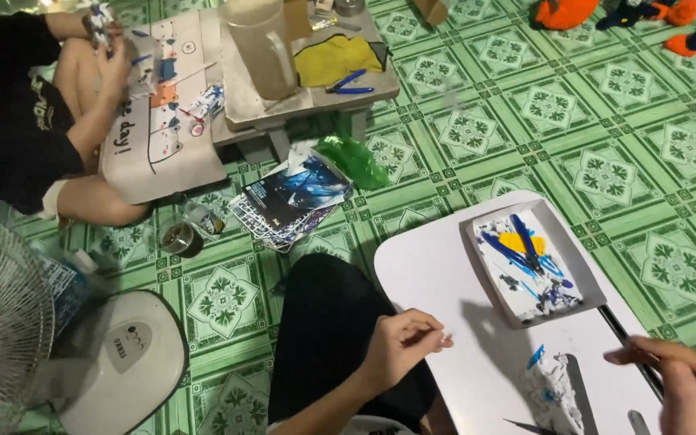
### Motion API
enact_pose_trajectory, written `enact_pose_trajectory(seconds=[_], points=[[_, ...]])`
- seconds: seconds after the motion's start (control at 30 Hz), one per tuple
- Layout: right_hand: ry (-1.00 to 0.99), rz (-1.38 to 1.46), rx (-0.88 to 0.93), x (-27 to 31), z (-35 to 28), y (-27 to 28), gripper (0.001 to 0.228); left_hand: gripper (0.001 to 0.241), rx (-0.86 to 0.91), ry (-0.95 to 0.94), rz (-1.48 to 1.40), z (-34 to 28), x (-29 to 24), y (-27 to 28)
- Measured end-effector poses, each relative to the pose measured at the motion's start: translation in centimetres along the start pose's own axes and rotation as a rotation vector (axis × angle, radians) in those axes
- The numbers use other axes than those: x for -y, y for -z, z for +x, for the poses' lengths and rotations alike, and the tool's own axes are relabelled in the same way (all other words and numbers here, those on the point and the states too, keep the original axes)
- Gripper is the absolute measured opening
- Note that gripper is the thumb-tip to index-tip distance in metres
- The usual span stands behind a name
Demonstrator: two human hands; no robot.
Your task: Trimming excess plastic from model kit parts using a hobby knife on a small tray workspace.
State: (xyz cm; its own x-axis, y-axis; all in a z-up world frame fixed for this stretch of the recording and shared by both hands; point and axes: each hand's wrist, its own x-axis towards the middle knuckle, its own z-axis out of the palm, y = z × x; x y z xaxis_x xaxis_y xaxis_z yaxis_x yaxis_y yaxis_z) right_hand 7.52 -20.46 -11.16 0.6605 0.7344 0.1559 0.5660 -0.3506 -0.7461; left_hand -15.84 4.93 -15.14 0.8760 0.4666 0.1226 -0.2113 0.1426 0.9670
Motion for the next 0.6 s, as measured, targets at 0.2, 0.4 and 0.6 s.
enact_pose_trajectory(seconds=[0.2,0.4,0.6], points=[[0.020,0.237,-0.249,9.8,-1.9,-3.3,0.034,0.009,-0.038,-0.068,0.092,-0.1,0.0,1.9],[0.125,0.573,0.523,-16.8,0.4,0.4,0.075,0.008,-0.033,0.074,-0.080,-0.5,-0.6,1.4],[0.034,0.463,0.310,-19.3,0.0,-2.8,0.035,0.008,-0.048,0.068,-0.052,0.5,-0.4,1.7]])
